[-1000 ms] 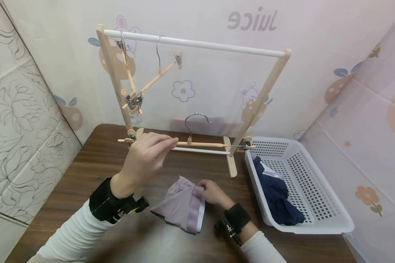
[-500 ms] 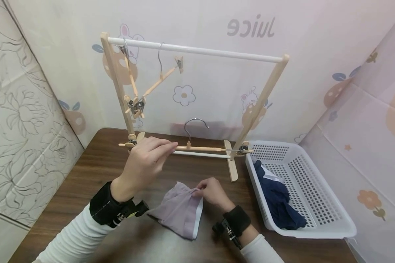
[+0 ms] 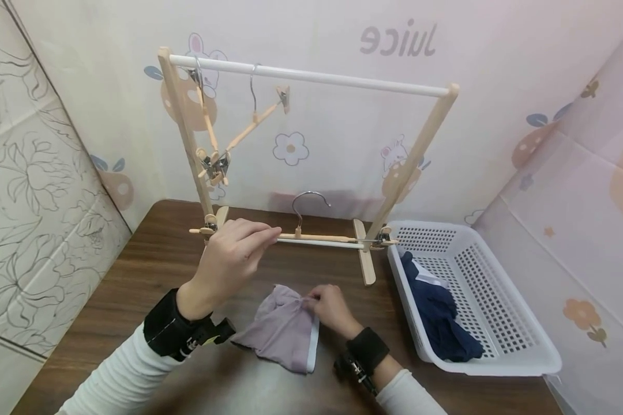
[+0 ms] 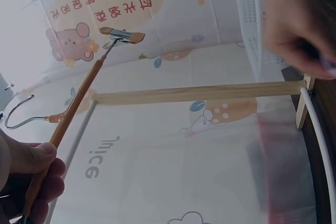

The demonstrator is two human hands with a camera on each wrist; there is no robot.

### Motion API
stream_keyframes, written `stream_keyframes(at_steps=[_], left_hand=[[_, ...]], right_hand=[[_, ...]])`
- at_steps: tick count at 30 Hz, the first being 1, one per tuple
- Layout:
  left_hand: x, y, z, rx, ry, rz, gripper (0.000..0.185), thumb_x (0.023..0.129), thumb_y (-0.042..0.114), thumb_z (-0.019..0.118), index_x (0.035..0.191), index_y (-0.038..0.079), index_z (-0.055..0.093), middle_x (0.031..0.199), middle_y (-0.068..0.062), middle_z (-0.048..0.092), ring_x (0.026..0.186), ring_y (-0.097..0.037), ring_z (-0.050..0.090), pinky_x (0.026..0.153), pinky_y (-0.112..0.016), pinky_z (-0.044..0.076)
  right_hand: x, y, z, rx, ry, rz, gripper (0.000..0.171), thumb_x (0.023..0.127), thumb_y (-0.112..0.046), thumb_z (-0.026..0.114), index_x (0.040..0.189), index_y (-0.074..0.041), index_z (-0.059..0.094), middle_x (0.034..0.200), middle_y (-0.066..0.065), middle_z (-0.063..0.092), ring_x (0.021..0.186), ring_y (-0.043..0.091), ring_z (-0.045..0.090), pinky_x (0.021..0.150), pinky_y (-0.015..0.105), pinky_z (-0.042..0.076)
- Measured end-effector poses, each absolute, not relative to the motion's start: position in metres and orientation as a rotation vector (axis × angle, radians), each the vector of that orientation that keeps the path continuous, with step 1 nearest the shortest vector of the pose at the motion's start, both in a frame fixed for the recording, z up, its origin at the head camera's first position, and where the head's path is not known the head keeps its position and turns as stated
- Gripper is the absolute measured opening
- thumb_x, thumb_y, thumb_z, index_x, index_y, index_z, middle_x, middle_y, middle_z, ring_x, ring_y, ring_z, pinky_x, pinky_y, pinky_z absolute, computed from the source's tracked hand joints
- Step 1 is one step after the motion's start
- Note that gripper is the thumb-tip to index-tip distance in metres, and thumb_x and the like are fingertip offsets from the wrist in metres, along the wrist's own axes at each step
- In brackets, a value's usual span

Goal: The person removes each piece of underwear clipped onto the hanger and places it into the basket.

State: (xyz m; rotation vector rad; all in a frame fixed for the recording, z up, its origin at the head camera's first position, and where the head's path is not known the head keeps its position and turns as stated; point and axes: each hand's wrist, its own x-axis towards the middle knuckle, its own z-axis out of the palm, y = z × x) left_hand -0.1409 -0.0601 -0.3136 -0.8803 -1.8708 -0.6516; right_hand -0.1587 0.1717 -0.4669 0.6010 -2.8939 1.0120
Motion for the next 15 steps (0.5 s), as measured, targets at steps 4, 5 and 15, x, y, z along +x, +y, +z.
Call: stream_keyframes(at_steps=[4,5,15], left_hand=[[-0.143,-0.062,-0.312,-0.87,-1.869,-0.667,0.014,0.08,0.001,0.076,0.094,0.002,0.077,0.082,-0.008,0.072,0.074,-0.021,0.066,0.064,-0.033,0.05],[-0.144,-0.062,-0.311,-0.865,-1.87,-0.669,0.015,0.08,0.001,0.076,0.094,0.002,0.077,0.082,-0.008,0.072,0.074,-0.021,0.066,0.065,-0.033,0.05],[-0.142,-0.062,-0.315,-0.878,-1.881,-0.66,0.017,0.078,0.002,0.077,0.095,0.003,0.077,0.083,-0.007,0.073,0.075,-0.02,0.067,0.061,-0.031,0.048]], right_hand=[[-0.161,0.172,-0.446,0.627,-2.847,0.919,0.004,0.074,-0.007,0.079,0.073,-0.006,0.075,0.076,0.003,0.07,0.07,0.014,0.063,0.065,0.026,0.048],[-0.164,0.172,-0.443,0.672,-2.882,0.898,0.005,0.073,-0.006,0.079,0.072,-0.007,0.074,0.076,0.002,0.069,0.071,0.015,0.061,0.065,0.026,0.047],[-0.173,0.182,-0.479,0.797,-2.95,0.96,0.005,0.075,-0.007,0.078,0.073,-0.005,0.074,0.074,0.002,0.07,0.065,0.006,0.056,0.059,0.019,0.044]])
